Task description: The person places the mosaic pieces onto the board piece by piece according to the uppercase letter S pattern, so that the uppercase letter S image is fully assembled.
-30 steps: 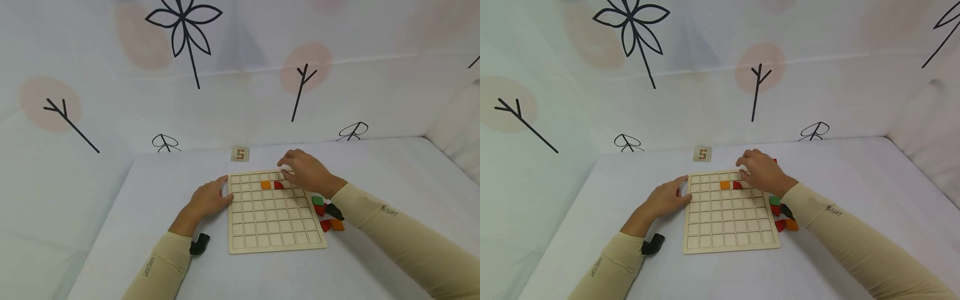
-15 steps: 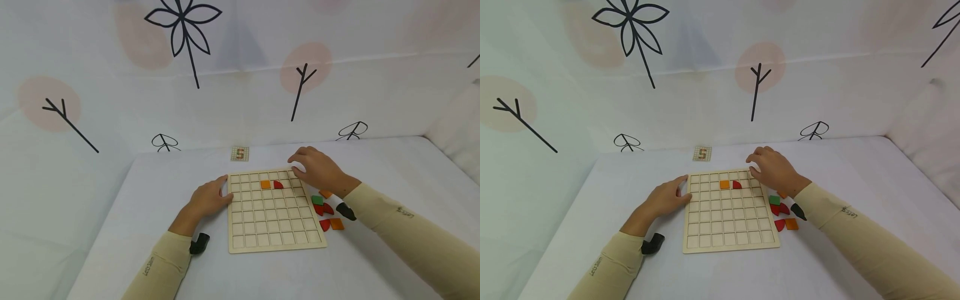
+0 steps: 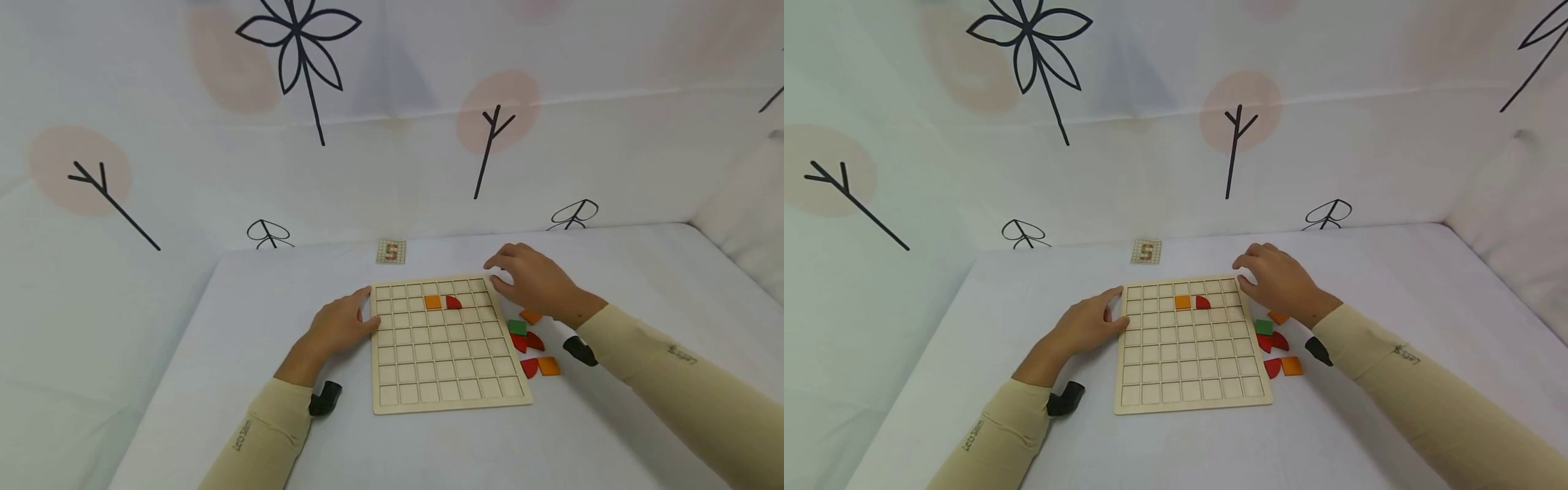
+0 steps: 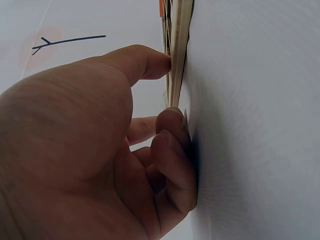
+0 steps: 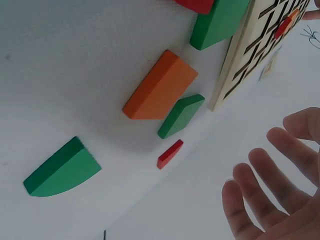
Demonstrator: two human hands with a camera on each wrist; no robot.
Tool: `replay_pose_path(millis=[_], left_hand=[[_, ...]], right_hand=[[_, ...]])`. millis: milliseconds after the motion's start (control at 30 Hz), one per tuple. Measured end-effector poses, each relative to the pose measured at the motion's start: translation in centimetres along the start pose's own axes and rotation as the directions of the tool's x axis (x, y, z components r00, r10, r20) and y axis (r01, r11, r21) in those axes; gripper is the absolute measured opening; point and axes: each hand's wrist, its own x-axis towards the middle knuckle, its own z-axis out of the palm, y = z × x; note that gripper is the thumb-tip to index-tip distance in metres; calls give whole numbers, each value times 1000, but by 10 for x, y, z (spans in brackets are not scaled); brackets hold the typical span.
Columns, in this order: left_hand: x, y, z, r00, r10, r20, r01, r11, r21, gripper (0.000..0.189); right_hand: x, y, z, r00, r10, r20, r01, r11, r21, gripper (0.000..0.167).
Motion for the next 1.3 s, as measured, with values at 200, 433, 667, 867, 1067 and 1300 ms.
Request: replay_pose_path(millis=[200,433,667,867,1067,1300], left_hand=[[0,0,-1,1000,-6,1,6,1000,1,71],[-1,1,-1,1000,2,1,-2,1000,-2,71],[0,-1,-1,1000,3,-1,-4,1000,-5,71],[0,-1,0,1000,2,0,-2,1000,-5,71],[0,-1,1,1000,-7,5,7,1000,-3,71],[0,0,1,1000,-17,5,17,1000,-5,71]], right_hand=[[-8,4,-3,999,43,12,-43,999,13,25],[-16,11,-4,996,85,11,-85,996,22,25],[-16,16,-2,995,94,41,-95,995,23,26],[-9,24,4,990,108,93,-109,994,8,30],[-1,30,9,979,141,145,-143,990,0,33],[10,34,12,976,145,163,-139,989,-46,36]])
